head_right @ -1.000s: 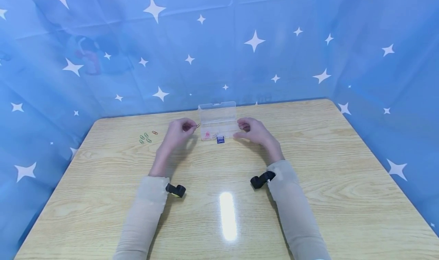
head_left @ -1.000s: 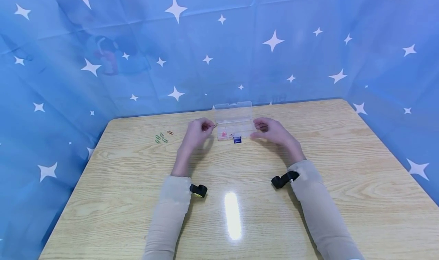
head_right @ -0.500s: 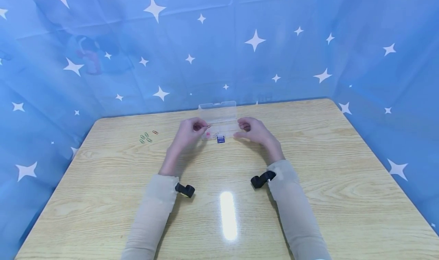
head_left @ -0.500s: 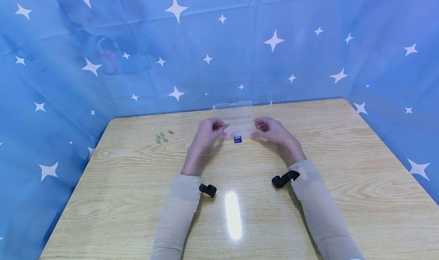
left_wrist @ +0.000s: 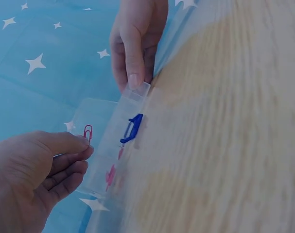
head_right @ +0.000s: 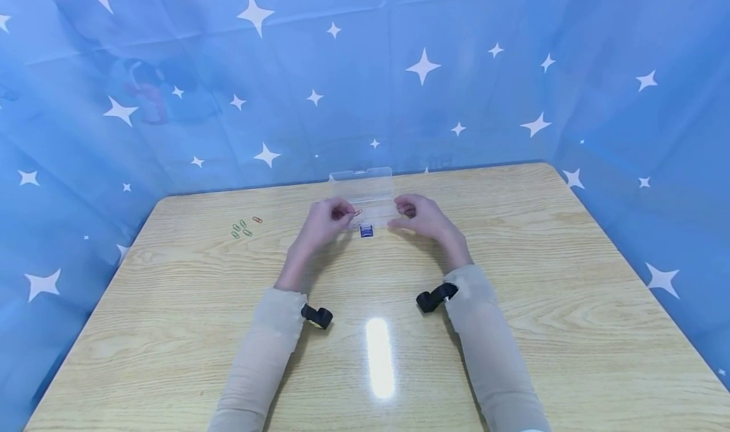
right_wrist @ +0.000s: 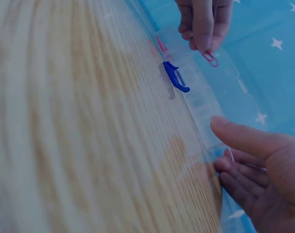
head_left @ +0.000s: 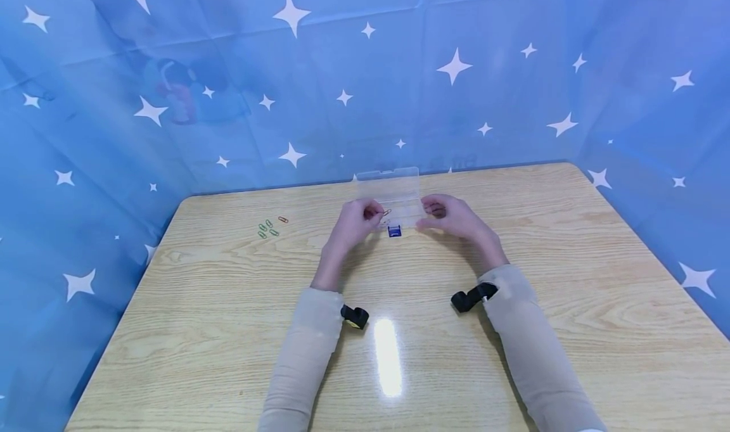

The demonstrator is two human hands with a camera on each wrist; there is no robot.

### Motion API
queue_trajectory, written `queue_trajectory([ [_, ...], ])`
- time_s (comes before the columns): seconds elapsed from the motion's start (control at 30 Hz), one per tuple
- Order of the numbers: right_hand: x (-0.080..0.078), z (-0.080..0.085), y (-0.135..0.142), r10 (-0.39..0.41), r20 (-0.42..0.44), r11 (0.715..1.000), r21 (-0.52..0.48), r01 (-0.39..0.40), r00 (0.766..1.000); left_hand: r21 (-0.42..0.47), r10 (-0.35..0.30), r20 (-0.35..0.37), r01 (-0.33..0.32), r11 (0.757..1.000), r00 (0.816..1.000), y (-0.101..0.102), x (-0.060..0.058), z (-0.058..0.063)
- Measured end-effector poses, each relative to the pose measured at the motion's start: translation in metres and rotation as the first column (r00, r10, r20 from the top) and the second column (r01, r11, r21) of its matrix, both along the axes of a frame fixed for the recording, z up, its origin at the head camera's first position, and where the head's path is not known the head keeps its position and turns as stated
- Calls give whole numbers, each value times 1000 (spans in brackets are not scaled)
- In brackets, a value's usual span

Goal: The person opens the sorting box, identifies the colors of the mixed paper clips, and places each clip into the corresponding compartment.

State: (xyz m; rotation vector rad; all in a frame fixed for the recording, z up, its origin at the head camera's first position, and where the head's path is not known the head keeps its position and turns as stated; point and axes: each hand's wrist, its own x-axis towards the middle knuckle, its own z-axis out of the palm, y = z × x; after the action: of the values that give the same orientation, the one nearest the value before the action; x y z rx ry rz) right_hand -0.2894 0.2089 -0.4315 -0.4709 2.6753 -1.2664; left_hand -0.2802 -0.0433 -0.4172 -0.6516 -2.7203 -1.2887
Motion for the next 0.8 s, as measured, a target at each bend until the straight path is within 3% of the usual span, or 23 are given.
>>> queue_trajectory([
  [0.47,1,2,0,-6,-1,1000,7,6,1000,-28,16,-13,-17,999,1000,2,-3,-6],
  [0.8,0,0,1,-3,8,1000,-8,3,1000,-5,-5,-17,5,1000,1000,0,-2,-5],
])
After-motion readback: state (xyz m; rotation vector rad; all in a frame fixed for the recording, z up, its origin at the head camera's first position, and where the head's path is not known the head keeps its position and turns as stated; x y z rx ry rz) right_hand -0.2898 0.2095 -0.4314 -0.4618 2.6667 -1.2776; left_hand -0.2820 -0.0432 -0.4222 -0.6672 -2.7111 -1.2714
